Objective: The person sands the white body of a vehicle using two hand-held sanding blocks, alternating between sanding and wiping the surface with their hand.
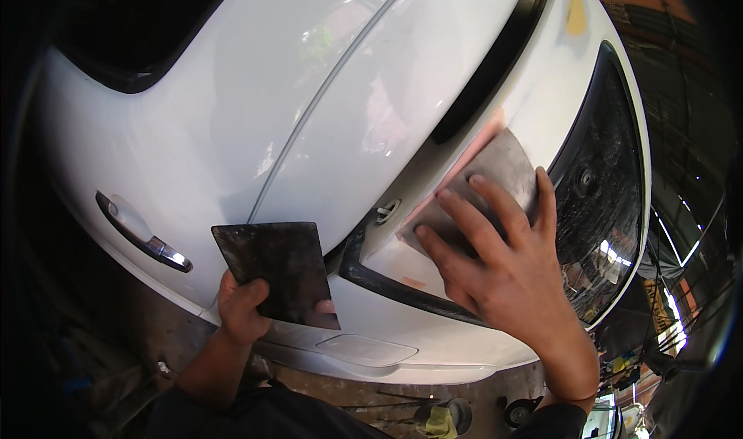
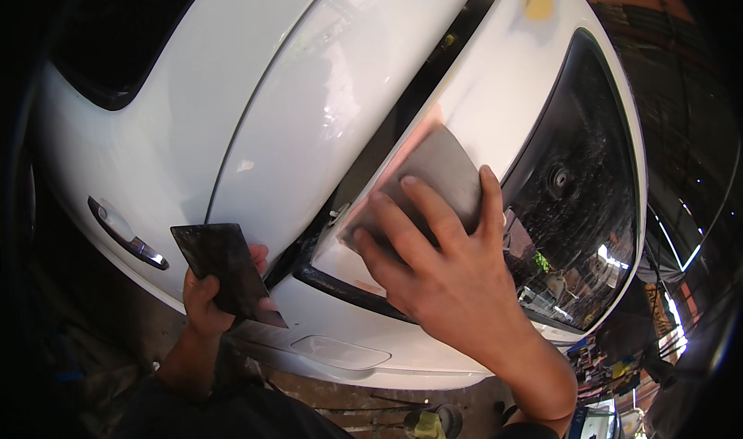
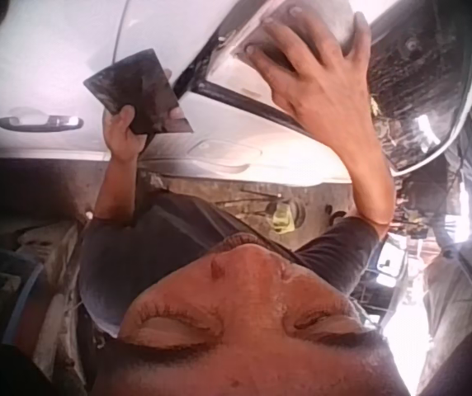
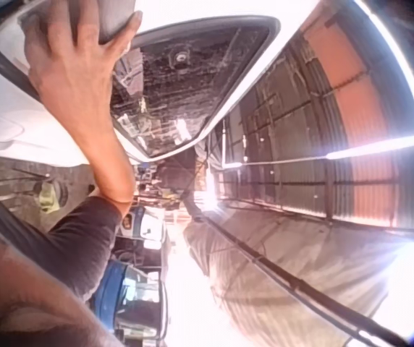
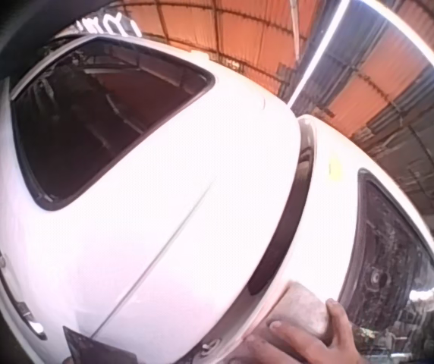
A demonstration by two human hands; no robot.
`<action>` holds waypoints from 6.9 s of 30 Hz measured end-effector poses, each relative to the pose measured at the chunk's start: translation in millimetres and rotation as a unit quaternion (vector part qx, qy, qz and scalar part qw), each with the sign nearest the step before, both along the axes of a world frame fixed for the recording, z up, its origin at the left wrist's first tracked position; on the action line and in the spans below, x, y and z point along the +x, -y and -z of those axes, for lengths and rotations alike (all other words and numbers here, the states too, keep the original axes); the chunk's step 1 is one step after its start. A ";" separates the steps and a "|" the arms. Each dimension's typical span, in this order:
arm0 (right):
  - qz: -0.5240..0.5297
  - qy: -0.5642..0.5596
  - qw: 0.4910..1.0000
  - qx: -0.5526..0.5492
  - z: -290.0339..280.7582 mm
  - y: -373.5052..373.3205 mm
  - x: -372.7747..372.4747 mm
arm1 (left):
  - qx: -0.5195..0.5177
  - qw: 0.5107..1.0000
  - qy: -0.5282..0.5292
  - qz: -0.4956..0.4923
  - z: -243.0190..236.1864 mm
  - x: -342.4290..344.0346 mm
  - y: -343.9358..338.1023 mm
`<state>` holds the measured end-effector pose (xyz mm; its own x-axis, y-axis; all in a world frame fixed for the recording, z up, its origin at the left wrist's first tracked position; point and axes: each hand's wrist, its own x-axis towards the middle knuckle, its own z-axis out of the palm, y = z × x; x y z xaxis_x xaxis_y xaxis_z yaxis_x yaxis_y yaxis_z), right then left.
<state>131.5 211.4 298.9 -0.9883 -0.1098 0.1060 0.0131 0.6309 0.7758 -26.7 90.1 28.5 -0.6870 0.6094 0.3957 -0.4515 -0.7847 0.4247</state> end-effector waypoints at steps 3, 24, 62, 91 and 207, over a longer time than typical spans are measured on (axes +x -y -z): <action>0.033 0.000 0.999 -0.018 0.6 -1.8 16.5 | 0.006 1.000 0.008 0.010 5.3 1.7 -1.9; -0.361 -0.657 0.153 -0.644 195.4 44.8 243.1 | -0.053 0.987 0.036 0.151 -0.9 33.0 48.8; -0.188 -0.567 0.272 -0.755 160.3 46.5 81.8 | -0.159 0.886 -0.063 0.431 16.4 73.5 49.7; -0.006 -0.320 0.897 -0.305 49.0 46.1 34.4 | -0.267 0.929 -0.041 0.253 65.1 50.3 120.7; 0.187 -0.581 0.782 -0.128 -214.8 -267.7 114.0 | -0.247 0.960 -0.099 -0.090 -14.3 96.9 137.3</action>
<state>245.5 479.1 513.8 -0.1655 0.3344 0.9278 0.8358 0.5469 -0.0480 70.2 -47.2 42.8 -0.7393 0.6354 0.2232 -0.1996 -0.5232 0.8285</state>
